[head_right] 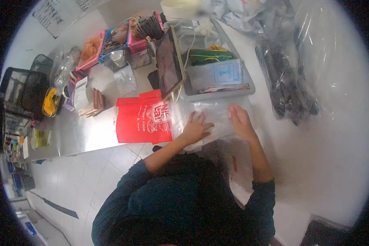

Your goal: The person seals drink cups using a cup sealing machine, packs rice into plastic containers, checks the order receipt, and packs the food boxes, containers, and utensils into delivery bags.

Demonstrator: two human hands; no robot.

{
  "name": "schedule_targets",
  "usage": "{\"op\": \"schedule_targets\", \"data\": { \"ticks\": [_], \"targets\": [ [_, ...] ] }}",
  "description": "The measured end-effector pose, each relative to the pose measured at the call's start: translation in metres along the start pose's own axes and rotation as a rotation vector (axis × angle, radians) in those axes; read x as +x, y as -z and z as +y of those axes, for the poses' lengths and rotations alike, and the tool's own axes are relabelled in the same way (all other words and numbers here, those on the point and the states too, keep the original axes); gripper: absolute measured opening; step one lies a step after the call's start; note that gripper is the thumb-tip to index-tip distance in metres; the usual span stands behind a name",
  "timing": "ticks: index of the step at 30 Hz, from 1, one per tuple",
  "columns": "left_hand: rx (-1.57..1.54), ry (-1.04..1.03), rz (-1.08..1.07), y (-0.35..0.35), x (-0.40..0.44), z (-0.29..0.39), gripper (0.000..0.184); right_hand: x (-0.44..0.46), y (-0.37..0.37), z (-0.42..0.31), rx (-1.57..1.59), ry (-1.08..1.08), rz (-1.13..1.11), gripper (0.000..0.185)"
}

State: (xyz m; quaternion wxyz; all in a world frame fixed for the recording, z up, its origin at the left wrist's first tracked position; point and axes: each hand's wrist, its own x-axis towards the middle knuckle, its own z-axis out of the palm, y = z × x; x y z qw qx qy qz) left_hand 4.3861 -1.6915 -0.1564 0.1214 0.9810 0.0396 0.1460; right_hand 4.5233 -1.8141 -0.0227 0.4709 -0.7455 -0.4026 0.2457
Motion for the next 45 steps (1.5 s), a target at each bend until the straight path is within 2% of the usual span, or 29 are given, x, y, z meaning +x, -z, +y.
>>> {"op": "schedule_targets", "data": {
  "ticks": [1,2,4,6,8,9,11,12,14,16,19,22,24,25,27,28,32,33,34,36,37,38,40,43,45],
  "targets": [
    [0.063,0.003,-0.007,-0.009,0.000,-0.002,0.041,-0.017,0.002,-0.010,0.140,0.088,0.045,0.020],
    [-0.010,0.030,-0.030,-0.002,0.002,-0.001,0.043,-0.027,0.005,-0.021,0.280,0.173,0.086,0.018],
    [-0.158,0.081,-0.074,0.016,0.004,0.005,0.046,-0.021,0.016,-0.070,0.786,0.362,-0.208,0.033],
    [-1.471,0.024,0.043,0.035,0.009,0.008,0.060,-0.011,0.015,-0.087,0.885,0.405,-0.348,0.039],
    [-1.209,-0.058,0.003,0.102,0.018,0.017,0.066,0.004,0.008,-0.093,0.577,0.332,-0.317,0.039],
    [-1.410,-0.104,0.133,0.118,0.016,0.019,0.068,0.008,-0.003,-0.103,0.483,0.302,-0.258,0.040],
    [-1.464,-0.140,0.132,0.138,0.004,0.000,0.065,0.010,-0.038,-0.134,0.352,0.236,-0.112,0.043],
    [-1.712,-0.048,0.086,0.152,-0.003,-0.004,0.065,0.009,-0.056,-0.148,0.317,0.207,-0.025,0.045],
    [-2.236,0.183,0.073,0.197,-0.015,-0.006,0.067,0.012,-0.080,-0.149,0.321,0.289,0.058,0.048],
    [-2.451,0.094,0.256,0.213,-0.058,-0.021,0.061,0.015,-0.101,-0.153,0.382,0.336,0.142,0.049],
    [-2.748,-0.099,0.495,0.239,-0.136,-0.040,0.053,0.030,-0.129,-0.155,0.421,0.264,0.250,0.056],
    [-2.231,0.051,0.726,0.239,-0.222,-0.074,0.054,0.038,-0.178,-0.148,0.463,0.280,0.355,0.053],
    [-2.036,0.273,0.833,0.255,-0.266,-0.082,0.050,0.047,-0.210,-0.097,0.346,0.229,0.345,0.062],
    [-1.935,0.377,0.873,0.263,-0.286,-0.088,0.048,0.045,-0.229,-0.097,0.318,0.226,0.322,0.065],
    [-1.357,0.804,0.804,0.264,-0.323,-0.108,0.038,0.033,-0.273,-0.112,0.293,0.242,0.253,0.070],
    [-1.053,0.969,0.746,0.261,-0.341,-0.121,0.034,0.030,-0.290,-0.115,0.175,0.258,0.238,0.070],
    [-0.901,1.220,0.699,0.235,-0.397,-0.175,0.019,0.028,-0.350,-0.136,-0.205,0.347,0.119,0.070],
    [-0.862,1.286,0.683,0.229,-0.405,-0.183,0.017,0.029,-0.362,-0.149,-0.501,0.527,0.373,0.059],
    [-0.818,1.350,0.666,0.228,-0.410,-0.189,0.016,0.021,-0.372,-0.161,-0.321,0.457,0.323,0.053],
    [-1.067,1.208,0.950,0.233,-0.400,-0.184,0.012,0.004,-0.394,-0.184,0.048,0.318,0.234,0.043],
    [-1.191,1.129,1.083,0.236,-0.393,-0.177,0.011,-0.005,-0.410,-0.181,0.141,0.259,0.049,0.033],
    [-1.111,1.106,1.007,0.240,-0.388,-0.171,0.011,-0.014,-0.428,-0.184,0.236,0.198,-0.135,0.023],
    [-0.952,1.043,0.860,0.245,-0.381,-0.160,0.011,-0.038,-0.462,-0.209,0.226,0.250,-0.359,0.016],
    [-1.117,0.938,1.060,0.226,-0.374,-0.161,0.015,-0.048,-0.491,-0.208,0.190,0.360,-0.316,0.009],
    [-1.004,1.007,0.704,0.264,-0.384,-0.164,0.015,-0.043,-0.489,-0.199,0.882,-0.111,-0.434,0.007]
  ]
}}
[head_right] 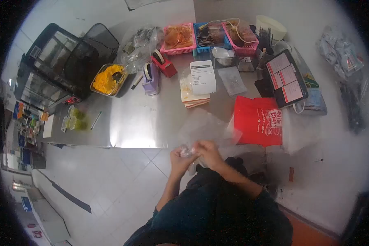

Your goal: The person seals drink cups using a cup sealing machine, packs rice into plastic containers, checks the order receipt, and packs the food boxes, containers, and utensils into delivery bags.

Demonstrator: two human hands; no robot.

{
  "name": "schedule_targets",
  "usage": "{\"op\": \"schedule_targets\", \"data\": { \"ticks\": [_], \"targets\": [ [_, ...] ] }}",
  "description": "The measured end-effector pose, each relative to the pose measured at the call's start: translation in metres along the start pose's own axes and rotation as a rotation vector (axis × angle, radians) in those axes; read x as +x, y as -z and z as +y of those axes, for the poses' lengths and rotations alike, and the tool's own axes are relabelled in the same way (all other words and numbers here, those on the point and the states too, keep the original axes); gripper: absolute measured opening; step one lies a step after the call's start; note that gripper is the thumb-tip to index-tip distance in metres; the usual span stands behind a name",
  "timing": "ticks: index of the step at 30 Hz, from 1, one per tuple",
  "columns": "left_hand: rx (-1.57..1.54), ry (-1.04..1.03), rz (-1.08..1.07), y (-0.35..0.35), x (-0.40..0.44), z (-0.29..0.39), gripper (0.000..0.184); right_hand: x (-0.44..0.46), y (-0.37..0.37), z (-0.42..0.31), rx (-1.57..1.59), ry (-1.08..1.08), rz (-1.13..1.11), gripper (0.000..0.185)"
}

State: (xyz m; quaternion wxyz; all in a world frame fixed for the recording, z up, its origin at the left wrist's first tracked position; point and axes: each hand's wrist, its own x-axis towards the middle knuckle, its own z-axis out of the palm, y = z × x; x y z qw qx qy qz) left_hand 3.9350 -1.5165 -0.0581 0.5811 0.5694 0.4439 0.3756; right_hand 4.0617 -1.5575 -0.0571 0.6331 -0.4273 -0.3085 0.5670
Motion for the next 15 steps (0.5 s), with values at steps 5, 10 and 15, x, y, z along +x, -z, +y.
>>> {"op": "schedule_targets", "data": {
  "ticks": [5,10,15],
  "targets": [
    [-0.452,-0.101,0.219,0.074,0.043,-0.001,0.009,-0.003,0.007,-0.056,0.897,-0.033,-0.048,0.007],
    [-0.904,0.287,0.096,0.023,0.045,0.004,0.011,0.043,0.056,-0.006,-0.566,0.282,0.386,0.013],
    [-0.598,0.113,-0.481,-0.044,0.010,-0.010,0.018,0.096,0.147,0.006,0.278,0.186,0.577,0.017]
  ]
}}
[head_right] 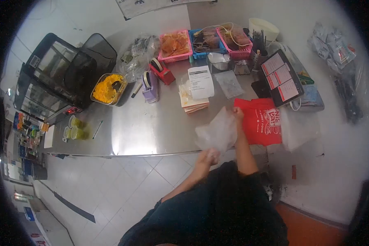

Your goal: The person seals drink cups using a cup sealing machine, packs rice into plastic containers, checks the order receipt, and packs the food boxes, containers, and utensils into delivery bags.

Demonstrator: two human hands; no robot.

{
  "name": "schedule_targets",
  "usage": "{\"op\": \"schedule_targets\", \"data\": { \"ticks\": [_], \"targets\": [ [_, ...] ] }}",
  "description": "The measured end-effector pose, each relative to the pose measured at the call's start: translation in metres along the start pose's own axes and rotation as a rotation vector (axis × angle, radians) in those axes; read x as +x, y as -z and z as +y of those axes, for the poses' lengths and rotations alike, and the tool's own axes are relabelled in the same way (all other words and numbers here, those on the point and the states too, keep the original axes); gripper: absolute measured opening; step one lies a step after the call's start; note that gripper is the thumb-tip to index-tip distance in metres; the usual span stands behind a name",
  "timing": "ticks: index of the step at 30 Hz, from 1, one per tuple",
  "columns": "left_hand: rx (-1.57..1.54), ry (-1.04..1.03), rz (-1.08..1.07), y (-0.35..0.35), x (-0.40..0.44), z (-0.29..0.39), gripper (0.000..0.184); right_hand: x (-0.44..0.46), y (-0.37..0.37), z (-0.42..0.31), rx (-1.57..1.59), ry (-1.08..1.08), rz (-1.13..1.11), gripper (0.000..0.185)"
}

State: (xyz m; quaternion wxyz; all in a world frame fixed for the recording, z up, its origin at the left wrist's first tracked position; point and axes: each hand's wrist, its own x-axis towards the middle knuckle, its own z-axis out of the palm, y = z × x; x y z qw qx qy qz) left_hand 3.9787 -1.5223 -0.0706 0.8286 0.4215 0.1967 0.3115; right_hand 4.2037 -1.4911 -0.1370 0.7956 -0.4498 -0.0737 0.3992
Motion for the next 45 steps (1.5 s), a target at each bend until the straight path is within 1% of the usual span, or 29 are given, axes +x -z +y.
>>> {"op": "schedule_targets", "data": {
  "ticks": [2,3,6,8,9,10,12,13,15,18,21,22,23,24,26,28,29,30,31,33,34,35,37,39,40,42,43,44,45],
  "targets": [
    [0.361,-0.004,0.021,-0.021,-0.002,0.032,0.020,0.030,0.025,-0.016,-0.129,0.049,0.134,0.018],
    [0.254,0.105,-0.045,-0.027,-0.004,0.054,0.022,0.044,0.039,-0.026,-0.194,0.074,0.201,0.019],
    [0.419,0.151,-0.139,-0.020,-0.047,0.083,0.022,0.065,0.062,-0.034,-0.377,0.142,0.399,0.022],
    [0.183,0.206,0.030,0.045,-0.057,0.063,0.022,0.044,0.036,-0.062,-0.792,0.566,0.331,0.029],
    [0.222,0.109,0.105,0.061,-0.057,0.081,0.028,0.020,0.017,-0.071,-0.990,0.769,0.298,0.033],
    [0.254,0.015,0.182,0.071,-0.055,0.094,0.035,-0.004,-0.004,-0.076,-0.964,0.788,0.219,0.035],
    [0.724,-0.227,0.686,0.077,-0.039,0.100,0.052,-0.039,-0.045,-0.077,-0.968,0.821,0.055,0.042],
    [1.321,-0.385,0.647,0.070,-0.030,0.106,0.063,-0.053,-0.061,-0.072,-0.990,0.822,-0.020,0.044],
    [1.600,-0.552,0.515,0.021,-0.012,0.114,0.065,-0.077,-0.094,-0.073,-1.270,0.657,-0.173,0.051],
    [1.637,-0.349,0.261,0.028,0.037,0.071,0.064,-0.099,-0.131,-0.093,-1.564,0.631,-0.315,0.045],
    [0.726,-0.238,0.349,0.066,0.078,0.034,0.058,-0.115,-0.142,-0.086,-1.772,1.409,-0.024,0.031],
    [0.513,-0.151,0.353,0.064,0.080,0.033,0.053,-0.116,-0.127,-0.065,-1.513,1.434,-0.407,0.031],
    [0.299,-0.060,0.354,0.061,0.077,0.033,0.049,-0.108,-0.107,-0.036,-1.225,1.411,-0.761,0.032],
    [0.086,0.033,0.355,0.059,0.073,0.031,0.044,-0.095,-0.093,-0.021,-1.441,1.167,-0.826,0.034],
    [0.238,0.162,0.500,0.078,0.057,0.044,0.046,-0.069,-0.054,-0.003,-1.812,0.622,-0.928,0.037],
    [0.711,-0.077,0.497,0.138,0.039,0.062,0.068,-0.040,-0.001,-0.005,-1.925,0.231,-0.867,0.035],
    [1.101,-0.011,0.443,0.144,0.026,0.083,0.071,-0.031,0.010,-0.010,-1.974,0.093,-0.902,0.035],
    [1.486,0.060,0.374,0.132,0.017,0.106,0.074,-0.030,-0.003,-0.027,-2.022,0.068,-1.087,0.034],
    [1.530,-0.018,0.344,0.105,0.018,0.126,0.073,-0.030,-0.015,-0.038,-2.056,0.038,-1.274,0.033],
    [1.622,-0.168,0.272,0.040,0.029,0.156,0.070,-0.029,-0.033,-0.034,-2.014,-0.049,-1.427,0.038],
    [1.373,-0.235,0.001,0.022,0.042,0.156,0.061,-0.027,-0.040,-0.031,-1.994,-0.093,-1.503,0.040],
    [1.214,-0.082,-0.080,0.003,0.049,0.137,0.053,-0.025,-0.045,-0.026,-1.990,-0.086,-1.447,0.035],
    [1.277,0.143,-0.382,0.006,0.073,0.076,0.046,-0.022,-0.043,-0.016,-1.982,-0.074,-1.335,0.027],
    [1.585,0.484,-0.444,0.037,0.097,0.012,0.052,-0.009,-0.031,-0.017,-1.917,-0.079,-1.466,0.029],
    [1.509,0.427,-0.460,0.056,0.100,-0.004,0.056,-0.004,-0.024,-0.019,-1.876,-0.084,-1.532,0.031],
    [1.361,0.314,-0.484,0.086,0.103,-0.018,0.065,0.006,-0.012,-0.031,-1.804,-0.076,-1.549,0.065],
    [1.570,0.374,-0.533,0.077,0.103,-0.011,0.077,0.008,-0.014,-0.037,-1.777,-0.109,-1.540,0.072],
    [1.592,0.442,-0.539,0.071,0.104,-0.009,0.077,0.010,-0.018,-0.042,-1.749,-0.142,-1.530,0.080],
    [1.608,0.508,-0.541,0.066,0.105,-0.008,0.077,0.011,-0.023,-0.050,-1.736,-0.215,-1.510,0.077]
  ]
}}
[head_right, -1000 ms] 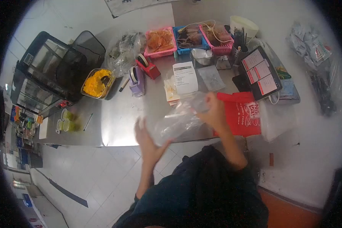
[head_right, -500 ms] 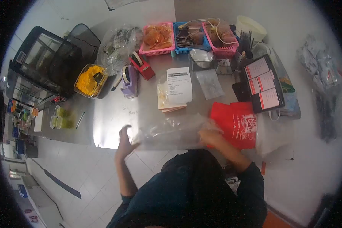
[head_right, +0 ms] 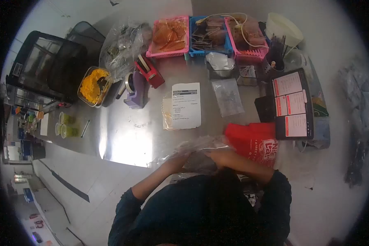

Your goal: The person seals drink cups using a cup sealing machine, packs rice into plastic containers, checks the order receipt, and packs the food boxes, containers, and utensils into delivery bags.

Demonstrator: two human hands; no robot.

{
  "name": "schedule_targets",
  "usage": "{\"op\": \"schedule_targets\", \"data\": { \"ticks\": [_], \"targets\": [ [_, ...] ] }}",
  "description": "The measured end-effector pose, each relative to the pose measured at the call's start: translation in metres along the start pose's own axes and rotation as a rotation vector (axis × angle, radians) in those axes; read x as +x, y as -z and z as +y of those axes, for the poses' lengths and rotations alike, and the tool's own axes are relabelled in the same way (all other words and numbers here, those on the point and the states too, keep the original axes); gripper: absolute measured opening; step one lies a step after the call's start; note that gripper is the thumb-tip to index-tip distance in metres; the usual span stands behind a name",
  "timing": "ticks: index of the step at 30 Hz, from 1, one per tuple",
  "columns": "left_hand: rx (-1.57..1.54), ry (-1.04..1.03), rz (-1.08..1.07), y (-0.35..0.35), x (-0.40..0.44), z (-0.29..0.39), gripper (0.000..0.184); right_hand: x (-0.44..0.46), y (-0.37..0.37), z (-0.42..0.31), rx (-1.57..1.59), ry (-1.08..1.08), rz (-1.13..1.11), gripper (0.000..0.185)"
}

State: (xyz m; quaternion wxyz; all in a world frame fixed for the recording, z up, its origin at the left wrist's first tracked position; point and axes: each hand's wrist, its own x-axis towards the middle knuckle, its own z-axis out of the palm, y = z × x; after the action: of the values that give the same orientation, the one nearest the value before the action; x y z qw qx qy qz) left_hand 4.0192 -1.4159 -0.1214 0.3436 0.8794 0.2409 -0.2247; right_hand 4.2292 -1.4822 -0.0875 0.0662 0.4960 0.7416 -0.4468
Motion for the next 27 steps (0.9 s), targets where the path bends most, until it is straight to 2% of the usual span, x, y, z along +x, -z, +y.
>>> {"op": "schedule_targets", "data": {
  "ticks": [1,4,7,9,11,12,13,14,16,17,18,20,22,24,26,27],
  "targets": [
    [0.010,0.043,-0.044,0.002,0.000,0.004,0.077,-0.003,0.004,-0.002,0.048,-0.027,-0.027,0.073],
    [-0.136,-0.093,-0.010,0.019,-0.005,0.007,0.069,-0.005,0.001,0.000,0.318,-0.248,0.013,0.053],
    [-0.403,-0.300,0.087,0.050,-0.019,0.027,0.058,-0.036,0.027,-0.004,0.178,-0.335,0.090,0.035],
    [-0.504,-0.460,0.119,0.080,-0.040,0.051,0.047,-0.082,0.048,0.004,0.037,-0.311,0.271,0.028],
    [-0.636,-0.620,0.115,0.104,-0.054,0.064,0.041,-0.161,0.087,0.000,0.088,-0.169,0.375,0.023],
    [-0.713,-0.693,0.099,0.115,-0.060,0.066,0.041,-0.199,0.086,0.012,0.071,-0.038,0.607,0.018],
    [-0.792,-0.758,0.081,0.121,-0.061,0.067,0.040,-0.238,0.092,0.004,-0.030,-0.167,0.761,0.013],
    [-0.916,-0.836,0.157,0.121,-0.059,0.065,0.040,-0.278,0.088,0.013,0.240,-0.131,0.951,0.010],
    [-1.142,-0.918,0.300,0.116,-0.048,0.064,0.040,-0.335,0.082,0.019,0.112,-0.681,1.327,0.017],
    [-1.148,-0.862,0.305,0.117,-0.039,0.068,0.039,-0.343,0.079,0.035,0.010,-0.848,1.388,0.021],
    [-1.113,-0.761,0.267,0.115,-0.023,0.069,0.038,-0.348,0.074,0.058,-0.096,-1.014,1.437,0.025],
    [-0.968,-0.312,0.114,0.102,0.014,0.087,0.040,-0.364,0.033,0.164,-0.613,-0.878,1.144,0.031],
    [-0.514,-0.301,0.304,0.070,0.046,0.099,0.045,-0.337,0.017,0.209,-0.337,-1.223,1.043,0.030],
    [0.046,-0.542,0.589,0.044,0.063,0.109,0.051,-0.309,0.043,0.176,-0.214,-1.434,0.816,0.033],
    [0.226,-0.631,0.604,0.030,0.071,0.118,0.054,-0.298,0.047,0.162,-0.211,-1.161,1.001,0.030],
    [0.313,-0.674,0.613,0.025,0.071,0.117,0.055,-0.295,0.048,0.151,-0.190,-1.110,1.080,0.029]
  ]
}}
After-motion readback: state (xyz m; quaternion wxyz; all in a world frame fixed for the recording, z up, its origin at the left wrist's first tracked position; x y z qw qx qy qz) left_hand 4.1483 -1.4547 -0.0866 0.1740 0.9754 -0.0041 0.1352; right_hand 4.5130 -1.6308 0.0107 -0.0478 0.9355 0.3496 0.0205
